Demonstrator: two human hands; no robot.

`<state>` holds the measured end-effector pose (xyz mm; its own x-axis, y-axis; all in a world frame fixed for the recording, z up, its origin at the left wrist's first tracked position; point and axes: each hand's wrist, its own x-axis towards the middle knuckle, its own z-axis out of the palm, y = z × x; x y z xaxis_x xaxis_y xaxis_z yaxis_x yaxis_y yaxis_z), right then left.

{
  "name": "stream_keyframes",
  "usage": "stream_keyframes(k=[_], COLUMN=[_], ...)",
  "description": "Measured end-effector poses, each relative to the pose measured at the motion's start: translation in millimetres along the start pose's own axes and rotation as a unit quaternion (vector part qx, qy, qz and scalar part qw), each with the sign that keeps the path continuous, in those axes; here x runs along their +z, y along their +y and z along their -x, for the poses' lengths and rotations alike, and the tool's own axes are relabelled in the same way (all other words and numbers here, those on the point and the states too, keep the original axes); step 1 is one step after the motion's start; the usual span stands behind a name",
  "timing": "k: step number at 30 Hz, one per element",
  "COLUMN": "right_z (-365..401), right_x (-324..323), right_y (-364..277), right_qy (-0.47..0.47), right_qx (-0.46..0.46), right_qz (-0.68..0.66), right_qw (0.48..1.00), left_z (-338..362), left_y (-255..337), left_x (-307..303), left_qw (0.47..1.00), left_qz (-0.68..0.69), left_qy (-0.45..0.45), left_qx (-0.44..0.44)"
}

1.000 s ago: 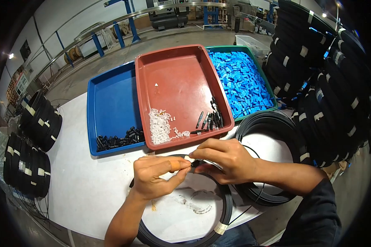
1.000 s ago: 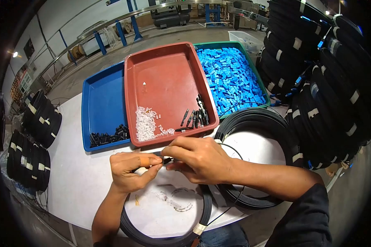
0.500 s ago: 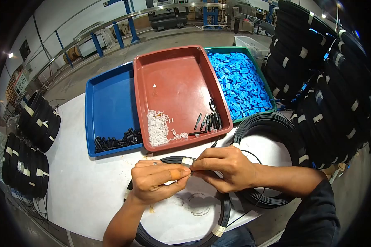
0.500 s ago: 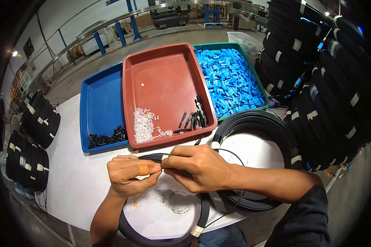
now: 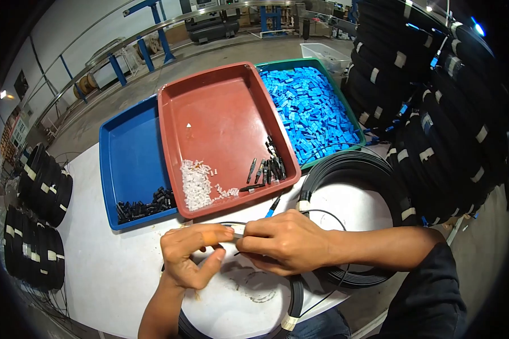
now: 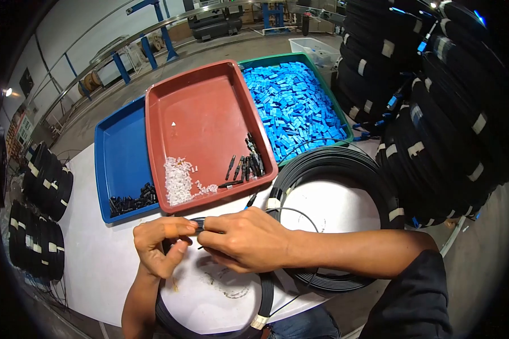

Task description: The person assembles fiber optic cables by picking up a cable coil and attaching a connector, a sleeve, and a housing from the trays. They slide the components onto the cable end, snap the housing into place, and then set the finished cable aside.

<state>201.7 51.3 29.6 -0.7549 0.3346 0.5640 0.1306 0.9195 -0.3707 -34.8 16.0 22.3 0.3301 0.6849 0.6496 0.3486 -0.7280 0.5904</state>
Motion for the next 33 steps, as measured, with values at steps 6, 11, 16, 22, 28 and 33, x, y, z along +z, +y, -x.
stream_keyframes(k=[6, 11, 16, 22, 28, 33], right_z=[3, 4, 3, 1, 2, 0], right_x=[8, 4, 1, 0, 3, -1], right_y=[3, 2, -1, 2, 4, 1], right_qy=[0.012, 0.000, -0.012, -0.050, -0.053, -0.059], right_qx=[-0.009, -0.021, 0.017, 0.018, -0.016, -0.014], right_qz=[0.007, 0.003, -0.022, -0.026, 0.000, -0.019], right_qw=[1.000, 1.000, 1.000, 0.998, 0.998, 0.998], left_z=[1, -12, -65, -126, -145, -149], left_y=[-4, 7, -12, -70, -114, -124], left_x=[6, 25, 24, 42, 89, 96], left_qw=[0.996, 0.990, 0.972, 0.940, 0.907, 0.924], left_qz=[-0.005, -0.092, -0.134, -0.206, -0.308, -0.268], left_qy=[0.031, -0.031, -0.191, -0.247, -0.261, -0.262], left_qx=[-0.088, -0.104, 0.000, 0.111, 0.121, 0.079])
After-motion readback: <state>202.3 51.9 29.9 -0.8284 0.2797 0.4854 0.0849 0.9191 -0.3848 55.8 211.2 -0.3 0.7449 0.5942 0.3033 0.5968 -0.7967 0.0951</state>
